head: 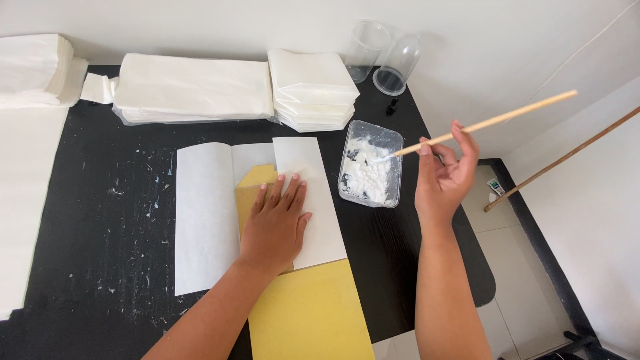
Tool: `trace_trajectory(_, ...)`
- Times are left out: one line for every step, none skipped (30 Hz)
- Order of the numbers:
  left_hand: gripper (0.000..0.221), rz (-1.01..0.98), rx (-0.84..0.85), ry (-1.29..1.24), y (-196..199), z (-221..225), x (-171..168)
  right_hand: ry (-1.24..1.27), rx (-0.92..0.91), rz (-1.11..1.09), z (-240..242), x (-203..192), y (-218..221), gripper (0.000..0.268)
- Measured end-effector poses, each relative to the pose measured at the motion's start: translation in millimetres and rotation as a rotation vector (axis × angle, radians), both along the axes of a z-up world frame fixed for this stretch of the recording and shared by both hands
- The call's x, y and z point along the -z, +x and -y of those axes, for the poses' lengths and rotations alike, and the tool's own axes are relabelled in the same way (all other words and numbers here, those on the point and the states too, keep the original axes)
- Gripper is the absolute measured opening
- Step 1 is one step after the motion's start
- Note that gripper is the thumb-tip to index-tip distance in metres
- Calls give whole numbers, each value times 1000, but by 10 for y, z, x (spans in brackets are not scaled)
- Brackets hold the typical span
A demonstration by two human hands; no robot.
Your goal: Folding and gluing paper to assemble paper bags using a template and a brush.
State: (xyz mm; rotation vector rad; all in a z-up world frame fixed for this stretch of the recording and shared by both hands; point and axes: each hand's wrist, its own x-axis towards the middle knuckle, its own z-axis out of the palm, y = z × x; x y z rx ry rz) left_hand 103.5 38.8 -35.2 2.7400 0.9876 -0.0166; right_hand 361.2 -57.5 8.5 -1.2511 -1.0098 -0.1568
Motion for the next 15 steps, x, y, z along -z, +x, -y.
trace_trajectory(60, 5, 2, 1, -2, -2, 8, -18, 28, 79, 35, -14, -14, 48)
trace_trajectory(60, 11, 1, 1, -3, 1, 17, -36, 55, 158, 68, -30, -25, 47)
trace_trajectory(60, 13, -1, 0, 2, -3, 28, -37, 52, 160, 37, -25, -36, 47)
trace_trajectory(60, 19, 0, 7, 1, -4, 41, -89, 26, 180, 15, -10, -55, 46)
trace_trajectory(60, 25, 1, 14, 2, -5, 54, -141, -1, 200, -6, 4, -73, 46)
trace_trajectory(60, 25, 3, 16, 1, 0, 15, -139, 1, 199, 9, -24, -81, 46)
trace_trajectory(60, 23, -1, -15, 1, 5, -23, -146, 2, 207, 25, -53, -88, 47)
trace_trajectory(60, 23, -7, -47, 1, 12, -61, -154, 2, 215, 40, -83, -95, 48)
trace_trajectory(60, 23, -6, -47, -8, 13, -137, -154, 3, 215, 62, -78, -66, 48)
trace_trajectory(68, 22, 1, -76, -20, 21, -208, -128, 44, 243, 86, -71, -37, 47)
trace_trajectory(77, 21, 7, -106, -31, 27, -278, -103, 86, 270, 108, -63, -8, 46)
trace_trajectory(77, 21, 6, -108, -29, 30, -278, -105, 84, 271, 86, -66, -21, 46)
trace_trajectory(79, 28, 3, -112, -26, 34, -278, -138, 68, 284, 65, -70, -32, 45)
trace_trajectory(81, 32, 2, -115, -28, 40, -276, -170, 54, 294, 52, -65, -52, 44)
trace_trajectory(81, 31, 3, -116, -42, 65, -318, -172, 54, 292, 59, -64, -61, 44)
